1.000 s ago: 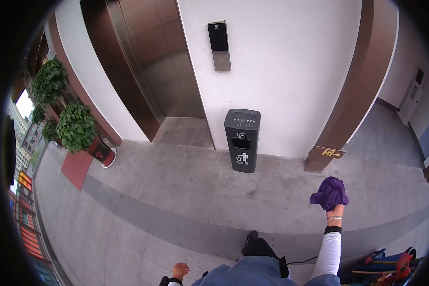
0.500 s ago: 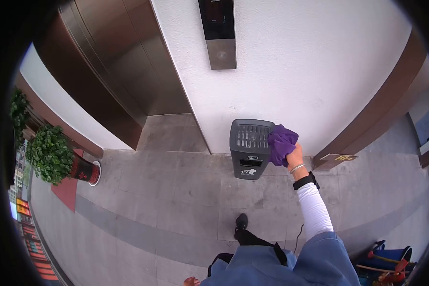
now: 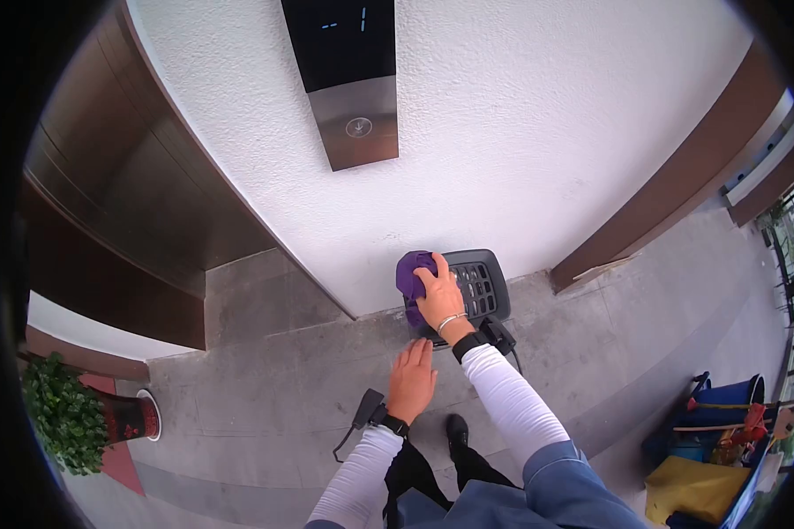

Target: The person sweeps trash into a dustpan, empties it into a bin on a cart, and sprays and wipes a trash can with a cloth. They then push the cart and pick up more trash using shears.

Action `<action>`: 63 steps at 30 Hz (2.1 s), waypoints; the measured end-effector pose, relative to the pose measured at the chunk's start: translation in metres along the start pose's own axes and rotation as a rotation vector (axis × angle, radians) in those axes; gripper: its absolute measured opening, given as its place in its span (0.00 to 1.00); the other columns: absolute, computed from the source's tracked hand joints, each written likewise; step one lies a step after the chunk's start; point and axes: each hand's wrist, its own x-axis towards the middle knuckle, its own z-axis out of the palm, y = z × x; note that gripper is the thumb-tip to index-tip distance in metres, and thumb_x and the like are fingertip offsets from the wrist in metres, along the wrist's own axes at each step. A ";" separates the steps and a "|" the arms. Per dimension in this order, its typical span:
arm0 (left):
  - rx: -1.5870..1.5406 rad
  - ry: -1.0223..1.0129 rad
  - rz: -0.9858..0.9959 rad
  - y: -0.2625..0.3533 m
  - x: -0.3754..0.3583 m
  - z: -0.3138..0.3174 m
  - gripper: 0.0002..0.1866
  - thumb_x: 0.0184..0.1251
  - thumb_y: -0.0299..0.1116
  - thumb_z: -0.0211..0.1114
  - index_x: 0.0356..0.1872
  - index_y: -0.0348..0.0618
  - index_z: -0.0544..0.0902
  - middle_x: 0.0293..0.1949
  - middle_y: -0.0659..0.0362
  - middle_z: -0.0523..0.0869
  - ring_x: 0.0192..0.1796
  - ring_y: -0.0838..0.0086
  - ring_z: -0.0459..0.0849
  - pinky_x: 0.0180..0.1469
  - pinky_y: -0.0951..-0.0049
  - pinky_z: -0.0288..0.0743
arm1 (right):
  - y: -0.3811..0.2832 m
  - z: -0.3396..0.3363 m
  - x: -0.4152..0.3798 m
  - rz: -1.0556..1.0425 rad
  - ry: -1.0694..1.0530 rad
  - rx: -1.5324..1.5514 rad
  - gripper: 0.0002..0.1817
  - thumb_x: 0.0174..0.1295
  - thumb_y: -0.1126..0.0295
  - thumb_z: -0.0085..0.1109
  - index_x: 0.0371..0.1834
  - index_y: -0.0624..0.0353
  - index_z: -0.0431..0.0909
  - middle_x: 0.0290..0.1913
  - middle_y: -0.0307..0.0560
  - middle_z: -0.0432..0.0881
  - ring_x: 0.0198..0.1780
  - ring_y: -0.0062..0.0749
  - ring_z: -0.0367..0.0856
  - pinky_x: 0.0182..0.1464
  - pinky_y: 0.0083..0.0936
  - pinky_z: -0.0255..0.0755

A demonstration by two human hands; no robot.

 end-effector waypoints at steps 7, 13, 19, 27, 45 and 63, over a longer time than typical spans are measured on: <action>0.208 -0.108 0.196 -0.027 0.015 0.028 0.23 0.61 0.30 0.52 0.58 0.35 0.68 0.60 0.52 0.69 0.66 0.62 0.63 0.65 0.54 0.55 | 0.001 0.039 -0.003 0.071 -0.151 -0.267 0.29 0.45 0.61 0.65 0.56 0.37 0.70 0.68 0.53 0.53 0.56 0.56 0.66 0.55 0.48 0.64; 0.273 -0.181 0.277 -0.033 0.020 0.009 0.25 0.63 0.29 0.49 0.63 0.42 0.64 0.63 0.55 0.67 0.67 0.66 0.62 0.65 0.53 0.54 | 0.069 -0.011 -0.035 -0.211 -0.217 -0.108 0.26 0.36 0.75 0.66 0.44 0.42 0.78 0.60 0.46 0.63 0.49 0.49 0.70 0.52 0.37 0.69; 0.332 -0.204 0.235 -0.021 0.023 0.004 0.27 0.62 0.28 0.49 0.65 0.46 0.62 0.66 0.57 0.62 0.68 0.67 0.60 0.65 0.47 0.52 | 0.132 -0.071 -0.033 -0.208 -0.176 -0.583 0.21 0.34 0.77 0.65 0.37 0.43 0.79 0.58 0.43 0.66 0.49 0.46 0.69 0.50 0.35 0.70; 0.224 -0.217 0.213 -0.020 0.026 0.000 0.28 0.58 0.25 0.52 0.64 0.43 0.63 0.65 0.55 0.63 0.69 0.63 0.58 0.63 0.43 0.53 | 0.072 -0.054 0.002 -0.077 0.148 -0.180 0.25 0.34 0.78 0.63 0.43 0.48 0.78 0.57 0.51 0.66 0.50 0.51 0.69 0.53 0.39 0.68; 0.326 -0.173 0.126 -0.012 0.029 0.007 0.32 0.53 0.23 0.56 0.64 0.43 0.63 0.66 0.56 0.62 0.70 0.64 0.57 0.63 0.43 0.53 | 0.089 -0.043 -0.060 0.354 -0.006 -0.544 0.21 0.42 0.71 0.62 0.43 0.41 0.75 0.58 0.58 0.63 0.47 0.52 0.72 0.41 0.40 0.72; 0.288 -0.178 0.227 -0.027 0.028 0.005 0.33 0.53 0.25 0.59 0.64 0.44 0.62 0.66 0.57 0.61 0.70 0.66 0.56 0.62 0.43 0.55 | 0.101 -0.076 0.005 0.337 -0.102 -0.571 0.17 0.45 0.70 0.59 0.41 0.43 0.80 0.55 0.49 0.68 0.50 0.47 0.73 0.49 0.36 0.72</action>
